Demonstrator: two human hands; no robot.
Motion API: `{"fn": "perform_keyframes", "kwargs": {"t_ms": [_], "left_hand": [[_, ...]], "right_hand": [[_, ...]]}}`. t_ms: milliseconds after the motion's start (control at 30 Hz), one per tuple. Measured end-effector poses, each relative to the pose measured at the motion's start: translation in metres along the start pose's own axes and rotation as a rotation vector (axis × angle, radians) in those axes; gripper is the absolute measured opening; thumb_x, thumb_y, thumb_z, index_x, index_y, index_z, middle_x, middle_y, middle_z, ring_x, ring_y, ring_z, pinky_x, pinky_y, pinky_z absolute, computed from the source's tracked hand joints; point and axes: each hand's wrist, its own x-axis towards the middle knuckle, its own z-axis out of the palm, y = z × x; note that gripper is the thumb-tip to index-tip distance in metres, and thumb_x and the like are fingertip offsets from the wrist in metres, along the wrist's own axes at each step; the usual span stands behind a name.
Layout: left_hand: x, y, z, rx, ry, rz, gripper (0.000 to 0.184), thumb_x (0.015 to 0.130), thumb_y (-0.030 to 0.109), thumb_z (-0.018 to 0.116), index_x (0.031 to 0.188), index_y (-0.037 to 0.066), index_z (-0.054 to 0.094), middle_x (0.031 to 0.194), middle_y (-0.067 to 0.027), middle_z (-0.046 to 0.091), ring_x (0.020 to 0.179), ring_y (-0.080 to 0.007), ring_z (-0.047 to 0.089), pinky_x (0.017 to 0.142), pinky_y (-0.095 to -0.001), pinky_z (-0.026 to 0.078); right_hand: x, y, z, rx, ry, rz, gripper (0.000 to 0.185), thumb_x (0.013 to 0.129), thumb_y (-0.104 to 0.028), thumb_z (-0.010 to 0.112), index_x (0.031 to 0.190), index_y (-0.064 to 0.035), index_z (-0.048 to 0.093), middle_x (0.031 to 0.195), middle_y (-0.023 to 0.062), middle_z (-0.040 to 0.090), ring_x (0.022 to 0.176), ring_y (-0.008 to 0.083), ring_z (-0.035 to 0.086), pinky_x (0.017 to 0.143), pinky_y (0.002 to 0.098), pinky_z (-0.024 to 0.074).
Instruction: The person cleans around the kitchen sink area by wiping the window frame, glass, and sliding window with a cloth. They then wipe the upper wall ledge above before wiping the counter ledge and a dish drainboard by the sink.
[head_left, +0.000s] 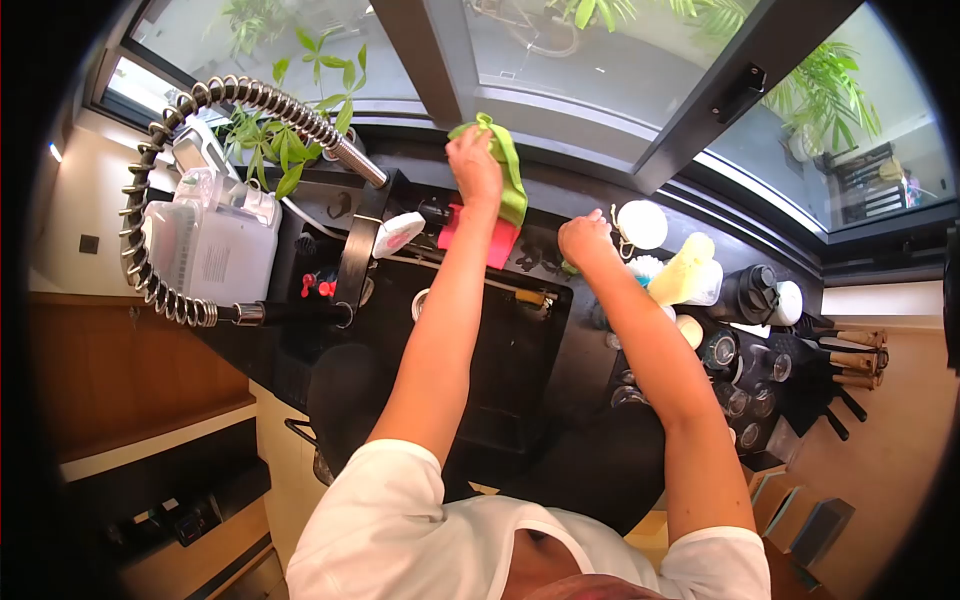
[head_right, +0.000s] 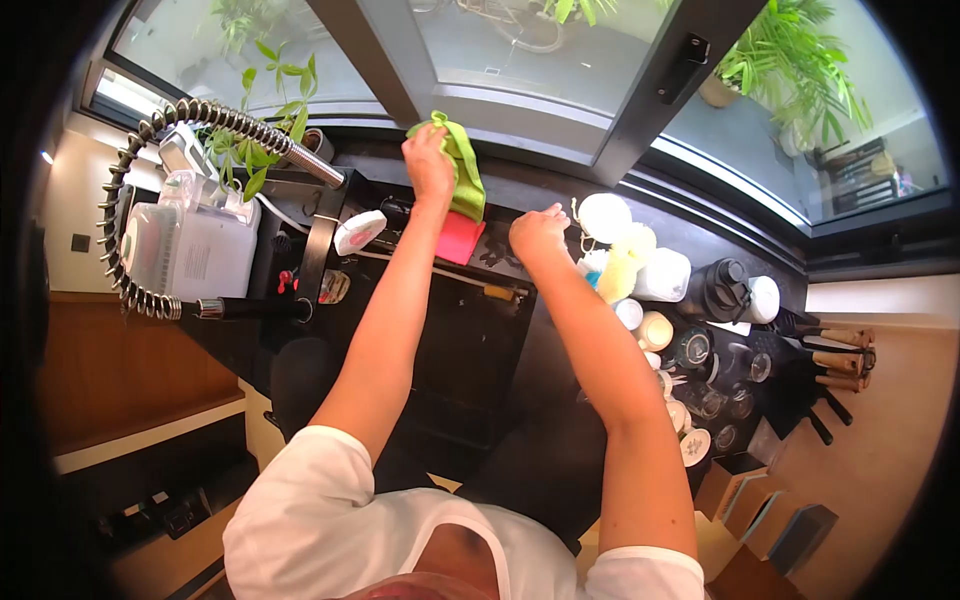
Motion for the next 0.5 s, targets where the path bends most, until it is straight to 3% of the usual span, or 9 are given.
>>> {"fn": "perform_keyframes", "kwargs": {"t_ms": [100, 267, 400, 500], "left_hand": [[-0.024, 0.050, 0.013, -0.022, -0.073, 0.152, 0.022, 0.076, 0.005, 0.058, 0.092, 0.008, 0.072, 0.108, -0.0046, 0.061, 0.102, -0.0292, 0.050, 0.087, -0.0412, 0.042], [-0.027, 0.112, 0.015, 0.028, -0.357, 0.235, 0.025, 0.074, 0.005, 0.060, 0.094, 0.013, 0.072, 0.106, -0.0019, 0.061, 0.105, -0.0263, 0.051, 0.089, -0.0406, 0.042], [-0.026, 0.109, 0.018, -0.063, -0.381, 0.469, 0.020, 0.076, 0.009, 0.060, 0.092, 0.012, 0.072, 0.105, -0.0016, 0.060, 0.104, -0.0250, 0.051, 0.089, -0.0388, 0.043], [-0.023, 0.122, 0.025, -0.079, -0.396, 0.534, 0.019, 0.076, 0.010, 0.060, 0.091, 0.011, 0.072, 0.103, -0.0029, 0.059, 0.104, -0.0251, 0.052, 0.090, -0.0376, 0.043]], "right_hand": [[0.002, -0.002, -0.005, 0.133, -0.086, 0.045, 0.049, 0.093, -0.017, 0.048, 0.135, 0.0074, 0.045, 0.147, 0.0356, 0.024, 0.136, 0.0465, 0.030, 0.108, 0.0541, 0.0286], [0.009, 0.004, 0.003, 0.227, -0.088, 0.041, 0.062, 0.091, -0.029, 0.052, 0.141, 0.0049, 0.037, 0.149, 0.0349, 0.019, 0.140, 0.0465, 0.021, 0.110, 0.0546, 0.0225], [0.007, -0.005, -0.003, 0.139, -0.112, 0.060, 0.065, 0.093, -0.031, 0.048, 0.144, 0.0039, 0.030, 0.149, 0.0345, 0.019, 0.140, 0.0469, 0.021, 0.110, 0.0549, 0.0233], [0.007, 0.003, 0.011, 0.128, 0.062, 0.012, 0.060, 0.095, -0.032, 0.042, 0.140, 0.0062, 0.035, 0.143, 0.0309, 0.035, 0.133, 0.0409, 0.039, 0.108, 0.0492, 0.0318]]}}
